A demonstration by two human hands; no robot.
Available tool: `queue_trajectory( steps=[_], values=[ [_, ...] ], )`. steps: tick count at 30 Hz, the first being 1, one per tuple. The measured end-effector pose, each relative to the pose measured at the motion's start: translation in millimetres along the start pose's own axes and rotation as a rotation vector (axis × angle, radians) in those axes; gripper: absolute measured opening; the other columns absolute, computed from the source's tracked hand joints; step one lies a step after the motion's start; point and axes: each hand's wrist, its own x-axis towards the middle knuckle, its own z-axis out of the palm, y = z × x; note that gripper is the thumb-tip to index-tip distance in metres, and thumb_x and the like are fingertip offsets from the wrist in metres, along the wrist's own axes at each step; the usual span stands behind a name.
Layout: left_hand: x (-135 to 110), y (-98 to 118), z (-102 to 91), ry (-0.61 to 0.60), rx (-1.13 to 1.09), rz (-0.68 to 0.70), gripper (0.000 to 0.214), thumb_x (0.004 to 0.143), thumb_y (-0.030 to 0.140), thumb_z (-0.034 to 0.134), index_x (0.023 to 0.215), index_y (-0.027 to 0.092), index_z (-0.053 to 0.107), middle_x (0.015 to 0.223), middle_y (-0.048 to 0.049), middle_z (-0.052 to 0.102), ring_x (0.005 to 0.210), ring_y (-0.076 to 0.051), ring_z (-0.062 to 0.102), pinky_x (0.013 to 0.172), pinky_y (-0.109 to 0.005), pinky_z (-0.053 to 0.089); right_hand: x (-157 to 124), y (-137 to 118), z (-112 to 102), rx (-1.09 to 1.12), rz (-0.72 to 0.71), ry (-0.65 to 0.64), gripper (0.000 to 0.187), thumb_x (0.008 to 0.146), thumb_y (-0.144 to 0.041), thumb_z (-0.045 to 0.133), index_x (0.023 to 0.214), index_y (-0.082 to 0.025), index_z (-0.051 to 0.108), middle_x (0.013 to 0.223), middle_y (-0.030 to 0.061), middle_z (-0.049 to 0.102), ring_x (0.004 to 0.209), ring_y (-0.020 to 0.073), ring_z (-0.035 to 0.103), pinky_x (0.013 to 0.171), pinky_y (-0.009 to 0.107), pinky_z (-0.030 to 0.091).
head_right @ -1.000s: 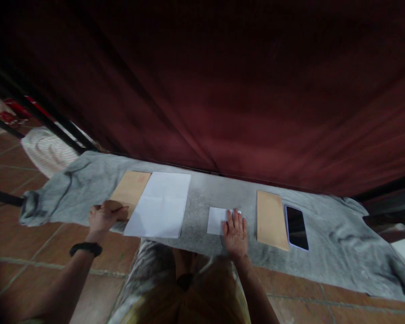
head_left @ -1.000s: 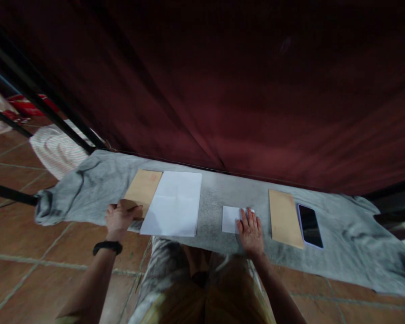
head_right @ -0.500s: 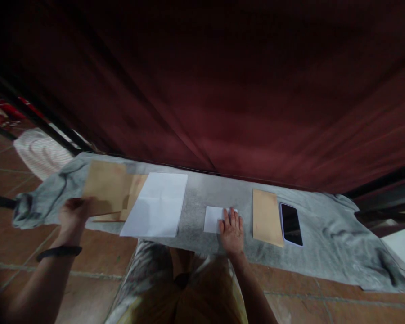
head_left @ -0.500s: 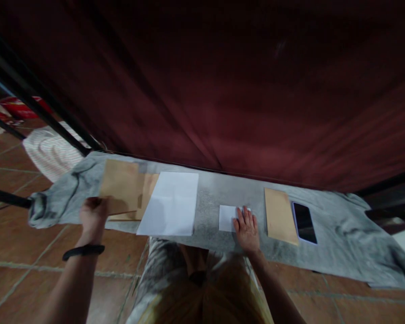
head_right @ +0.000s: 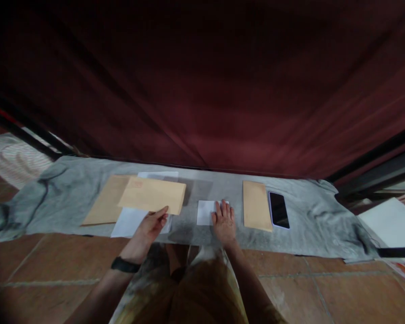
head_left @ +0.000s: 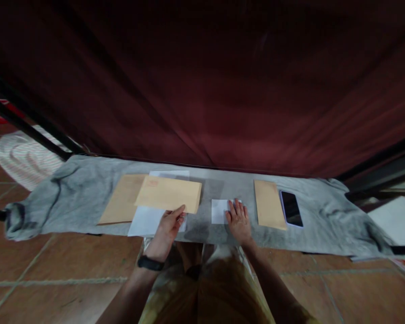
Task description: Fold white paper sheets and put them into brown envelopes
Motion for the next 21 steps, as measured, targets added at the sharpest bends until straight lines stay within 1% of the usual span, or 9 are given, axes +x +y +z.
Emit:
queue_trajectory(
  steps=[3,6,8,10,11,13,15,18,21],
  values=[
    [-7.6,-31.0,26.1,-0.048,-0.051,-0.045,0.029,0.055,0.011,0.090,0.062,0.016,0.063,0.052,0.0047,0.061,0.045,-0.008,0.057,0.043,-0.017,0.040,3.0,-0.2,-4.8,0.065,0.023,0.002,0.049,0.104,-0.032,0.041,0.148,-0.015,0.052,0.160,0.0180,0.042,0.149,0.0324,0.034,0.118,0.056,0.029],
    [-12.2,-48.6,42.6,-0.073,-0.075,-0.075,0.028,0.055,0.010,0.090,0.060,0.015,0.064,0.051,0.0035,0.063,0.045,-0.007,0.058,0.046,-0.017,0.042,8.8,-2.3,-12.3,0.218,0.074,-0.003,0.047,0.103,-0.032,0.039,0.141,-0.013,0.058,0.158,0.0180,0.045,0.150,0.0300,0.034,0.120,0.053,0.031],
    [-14.0,-56.7,49.5,-0.088,-0.080,-0.095,0.027,0.055,0.010,0.091,0.058,0.015,0.064,0.052,0.0021,0.064,0.046,-0.008,0.059,0.047,-0.017,0.044,14.3,-6.9,-17.6,0.424,0.151,-0.009,0.048,0.103,-0.037,0.037,0.138,-0.014,0.061,0.155,0.0166,0.048,0.147,0.0276,0.038,0.120,0.049,0.033],
    [-15.4,-62.9,54.0,-0.102,-0.084,-0.113,0.027,0.054,0.009,0.091,0.059,0.015,0.065,0.053,0.0014,0.066,0.046,-0.008,0.060,0.047,-0.017,0.045,20.5,-14.4,-22.1,0.715,0.281,-0.037,0.050,0.101,-0.046,0.041,0.135,-0.018,0.063,0.146,0.0139,0.057,0.138,0.0261,0.050,0.117,0.046,0.039],
    [-16.1,-65.3,55.5,-0.110,-0.086,-0.121,0.027,0.054,0.008,0.091,0.061,0.015,0.066,0.055,0.0013,0.067,0.047,-0.008,0.060,0.047,-0.017,0.046,23.6,-19.0,-24.0,0.880,0.363,-0.070,0.051,0.098,-0.051,0.045,0.134,-0.020,0.064,0.138,0.0124,0.063,0.129,0.0257,0.057,0.113,0.045,0.044],
    [-17.2,-68.8,57.0,-0.123,-0.090,-0.137,0.027,0.054,0.007,0.091,0.064,0.015,0.068,0.057,0.0015,0.068,0.048,-0.008,0.061,0.048,-0.017,0.047,29.2,-28.5,-26.9,1.197,0.534,-0.165,0.056,0.087,-0.059,0.058,0.128,-0.021,0.066,0.119,0.0096,0.072,0.109,0.0254,0.067,0.097,0.043,0.054],
    [-17.8,-70.6,56.8,-0.131,-0.092,-0.152,0.028,0.054,0.006,0.092,0.065,0.015,0.067,0.057,0.0021,0.068,0.049,-0.008,0.062,0.048,-0.017,0.048,33.4,-36.7,-29.5,1.429,0.654,-0.257,0.058,0.074,-0.059,0.071,0.117,-0.020,0.070,0.101,0.0069,0.076,0.090,0.0246,0.071,0.078,0.039,0.058],
    [-17.6,-70.3,54.2,-0.133,-0.092,-0.175,0.028,0.055,0.004,0.091,0.065,0.015,0.066,0.056,0.0034,0.067,0.048,-0.007,0.061,0.047,-0.015,0.047,36.6,-43.8,-33.9,1.602,0.748,-0.330,0.048,0.063,-0.053,0.079,0.096,-0.019,0.072,0.082,0.0038,0.075,0.073,0.0221,0.070,0.062,0.032,0.055],
    [-17.8,-68.4,50.6,-0.144,-0.091,-0.200,0.029,0.057,0.003,0.090,0.067,0.015,0.066,0.058,0.0038,0.067,0.048,-0.007,0.061,0.046,-0.015,0.047,38.1,-44.9,-38.8,1.663,0.799,-0.371,0.039,0.059,-0.046,0.082,0.085,-0.019,0.070,0.074,0.0014,0.074,0.065,0.0194,0.069,0.059,0.029,0.054]
  ],
)
